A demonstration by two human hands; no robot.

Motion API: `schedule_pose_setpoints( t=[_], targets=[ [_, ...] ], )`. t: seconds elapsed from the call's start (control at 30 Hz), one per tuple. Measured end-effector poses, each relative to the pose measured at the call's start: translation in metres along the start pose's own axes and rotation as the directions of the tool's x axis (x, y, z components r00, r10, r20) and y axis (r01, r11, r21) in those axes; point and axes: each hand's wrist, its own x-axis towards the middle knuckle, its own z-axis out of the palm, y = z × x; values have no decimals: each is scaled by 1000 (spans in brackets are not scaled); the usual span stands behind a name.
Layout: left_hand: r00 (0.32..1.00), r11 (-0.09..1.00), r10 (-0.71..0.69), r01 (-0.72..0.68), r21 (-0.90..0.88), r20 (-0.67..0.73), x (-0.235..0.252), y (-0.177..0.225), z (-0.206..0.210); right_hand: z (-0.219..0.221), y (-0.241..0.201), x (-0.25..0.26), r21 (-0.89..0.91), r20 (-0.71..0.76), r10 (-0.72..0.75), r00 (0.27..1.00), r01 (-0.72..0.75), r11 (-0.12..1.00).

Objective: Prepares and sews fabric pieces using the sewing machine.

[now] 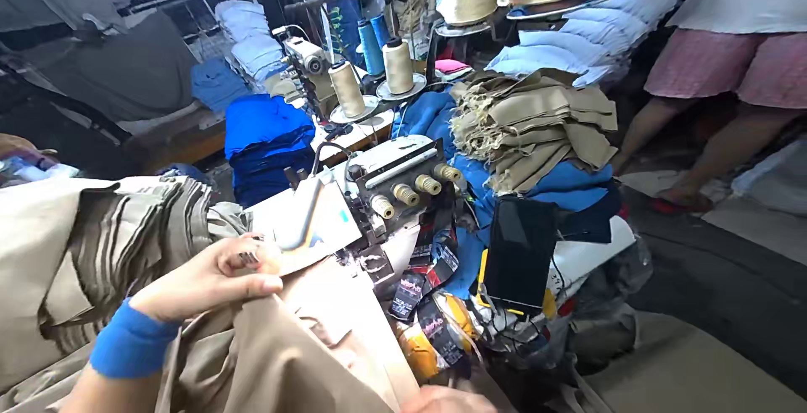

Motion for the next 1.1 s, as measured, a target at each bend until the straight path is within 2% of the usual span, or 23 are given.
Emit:
schedule_pose_setpoints(
  t=[0.1, 0.23, 0.4, 0.5, 0.63, 0.7, 0.77, 0.83, 0.9, 1.0, 1.1],
  targets=[
    [996, 998, 26, -31, -57, -87, 2, -4, -14, -2, 15, 23, -48, -25, -68, 997, 67, 997],
    [988, 992, 123, -125, -20, -89, 6, 2, -32, -5, 48, 52, -100, -40, -178, 983, 173, 980],
    [967, 967, 253, -253, -29, -21, 9, 19, -49, -11, 67, 81, -63, -59, -148, 987, 144, 987],
    [946, 945, 324, -324, 56, 12, 9, 33, -44, -14, 68, 92, -76, -54, -119, 991, 114, 990],
    [965, 917, 254, -260, 302, 58, 10, 70, -14, -18, 72, 93, -78, -35, -129, 991, 126, 989],
    [985, 887, 154, -172, 428, 77, 16, 89, -5, -18, 73, 91, -83, -35, -143, 989, 139, 987],
    [994, 784, 94, -113, 610, 62, 18, 95, 0, -18, 73, 91, -92, -29, -156, 987, 153, 984],
    [996, 699, 58, -88, 709, 67, 17, 98, 6, -18, 73, 90, -113, -29, -164, 986, 160, 981],
    [993, 705, -2, -85, 704, 122, 17, 107, 15, -18, 74, 88, -133, -26, -167, 986, 163, 978],
    [974, 792, -78, -67, 607, 210, 19, 112, 23, -19, 74, 88, -147, -6, -188, 982, 185, 972],
    [988, 766, -64, -42, 642, 140, 14, 96, 20, -20, 73, 88, -152, -1, -194, 981, 191, 970]
  ],
)
